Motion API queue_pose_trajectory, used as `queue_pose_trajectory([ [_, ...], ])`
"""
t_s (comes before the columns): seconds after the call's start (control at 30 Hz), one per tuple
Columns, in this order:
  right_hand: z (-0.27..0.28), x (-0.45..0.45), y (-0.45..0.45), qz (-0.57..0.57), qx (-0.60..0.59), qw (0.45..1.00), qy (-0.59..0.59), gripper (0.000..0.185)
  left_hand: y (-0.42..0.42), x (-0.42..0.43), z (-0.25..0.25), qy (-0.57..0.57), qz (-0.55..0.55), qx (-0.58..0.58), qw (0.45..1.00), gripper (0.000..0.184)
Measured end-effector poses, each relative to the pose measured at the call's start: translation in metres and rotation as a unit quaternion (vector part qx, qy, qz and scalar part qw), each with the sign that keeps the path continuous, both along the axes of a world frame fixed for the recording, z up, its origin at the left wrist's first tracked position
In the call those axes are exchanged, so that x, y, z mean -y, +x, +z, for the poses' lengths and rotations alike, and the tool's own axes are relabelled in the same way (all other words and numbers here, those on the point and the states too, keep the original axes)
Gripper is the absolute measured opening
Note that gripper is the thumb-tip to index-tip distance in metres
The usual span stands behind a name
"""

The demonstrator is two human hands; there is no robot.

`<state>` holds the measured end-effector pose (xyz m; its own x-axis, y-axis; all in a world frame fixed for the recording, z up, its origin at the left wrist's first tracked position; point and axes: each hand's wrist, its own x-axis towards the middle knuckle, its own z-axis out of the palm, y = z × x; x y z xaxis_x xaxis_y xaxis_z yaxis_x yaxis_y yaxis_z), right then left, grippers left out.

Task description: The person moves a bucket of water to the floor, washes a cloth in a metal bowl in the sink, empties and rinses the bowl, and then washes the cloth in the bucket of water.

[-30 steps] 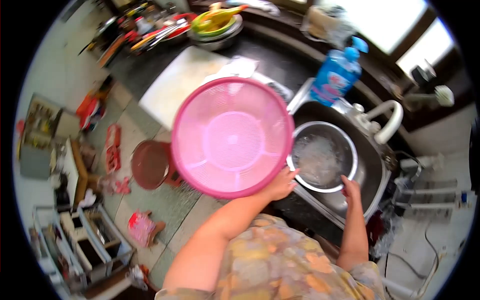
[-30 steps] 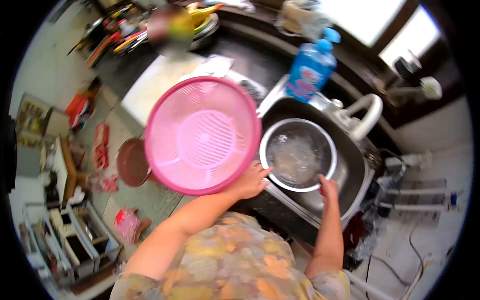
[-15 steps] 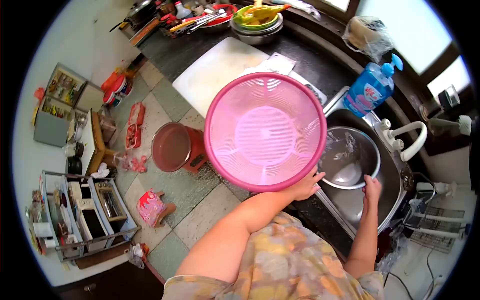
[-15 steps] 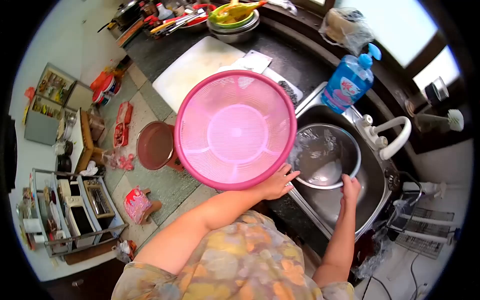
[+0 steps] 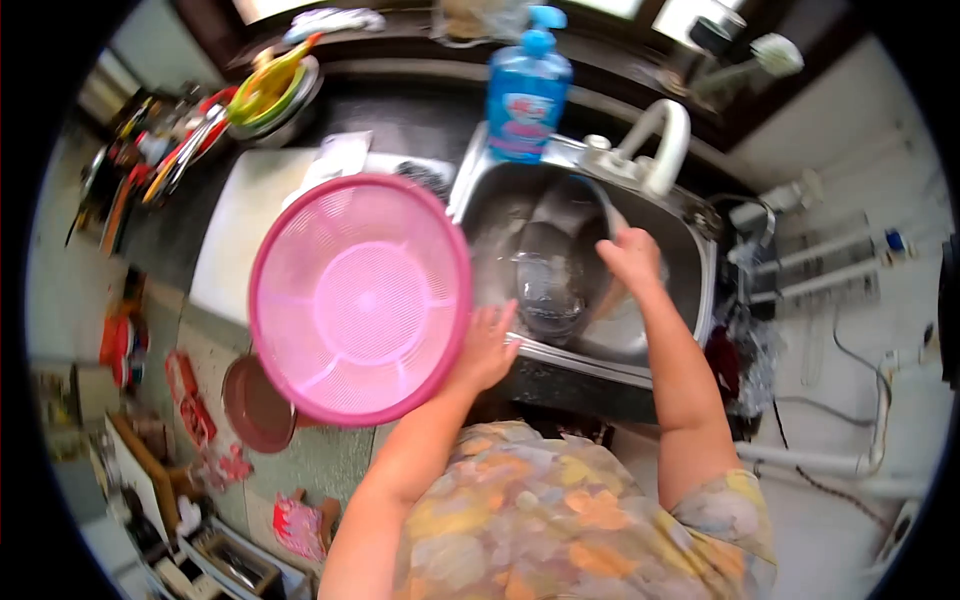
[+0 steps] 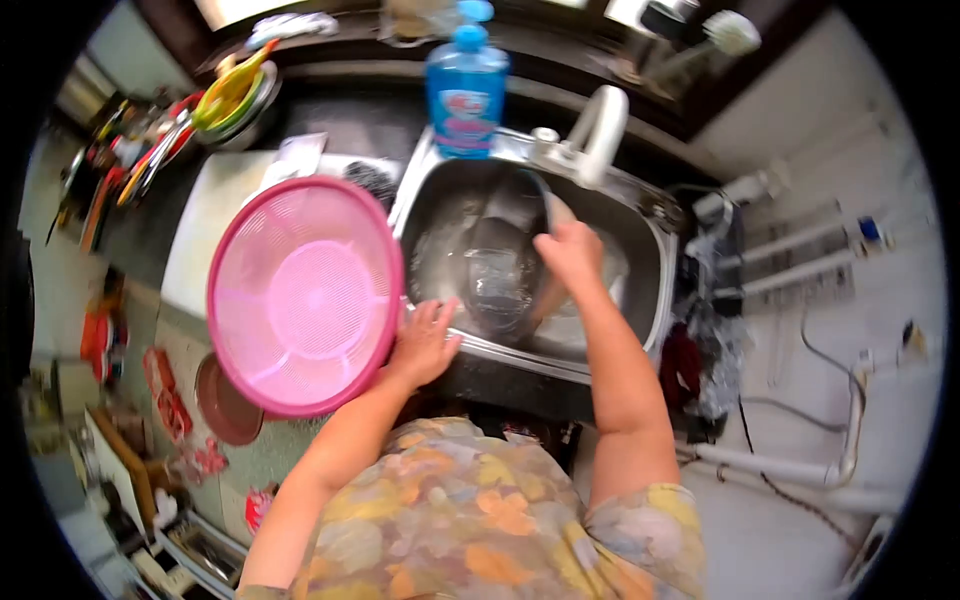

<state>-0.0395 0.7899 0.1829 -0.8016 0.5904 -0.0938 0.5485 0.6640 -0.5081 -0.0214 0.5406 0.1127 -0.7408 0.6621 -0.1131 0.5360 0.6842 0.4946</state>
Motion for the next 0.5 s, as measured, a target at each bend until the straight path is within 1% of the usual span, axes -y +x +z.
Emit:
queue_pose_trajectory([
  [0.07,0.004,0.005,0.006,0.031,-0.051,0.996,0.064,0.020,0.000,-0.003,-0.001,-0.037,-0.005,-0.012,0.999,0.056],
  [0.1,0.004,0.006,0.009,0.054,-0.059,0.989,0.121,0.017,-0.001,-0.003,-0.005,-0.022,-0.014,-0.023,0.999,0.057],
  [0.13,0.003,0.007,0.012,0.079,-0.064,0.979,0.177,0.015,0.000,-0.003,-0.006,-0.037,-0.018,-0.042,0.998,0.056],
  [0.17,0.003,0.009,0.015,0.097,-0.090,0.969,0.208,0.014,0.000,-0.003,-0.009,-0.048,-0.027,-0.061,0.997,0.055],
  [0.2,0.004,0.009,0.018,0.121,-0.116,0.956,0.239,0.014,-0.001,-0.004,-0.009,-0.042,-0.030,-0.057,0.997,0.054],
  [0.27,0.006,0.013,0.026,0.148,-0.108,0.945,0.270,0.007,0.000,-0.002,-0.013,-0.029,-0.038,-0.072,0.996,0.054],
  [0.3,0.007,0.013,0.030,0.136,-0.106,0.947,0.272,0.007,0.000,-0.003,-0.012,-0.033,-0.041,-0.077,0.996,0.054],
  [0.37,0.008,0.011,0.037,0.200,-0.202,0.908,0.307,0.001,0.000,-0.003,-0.010,-0.035,-0.047,-0.078,0.995,0.054],
  [0.4,0.007,0.008,0.041,0.194,-0.203,0.910,0.307,0.001,0.001,-0.004,-0.009,-0.036,-0.052,-0.081,0.995,0.054],
  [0.47,0.004,0.005,0.042,0.224,-0.282,0.874,0.325,0.005,0.001,-0.003,-0.009,-0.039,-0.047,-0.074,0.995,0.053],
  [0.5,0.005,0.003,0.043,0.225,-0.288,0.874,0.320,0.005,0.000,-0.003,-0.010,-0.046,-0.049,-0.077,0.995,0.053],
])
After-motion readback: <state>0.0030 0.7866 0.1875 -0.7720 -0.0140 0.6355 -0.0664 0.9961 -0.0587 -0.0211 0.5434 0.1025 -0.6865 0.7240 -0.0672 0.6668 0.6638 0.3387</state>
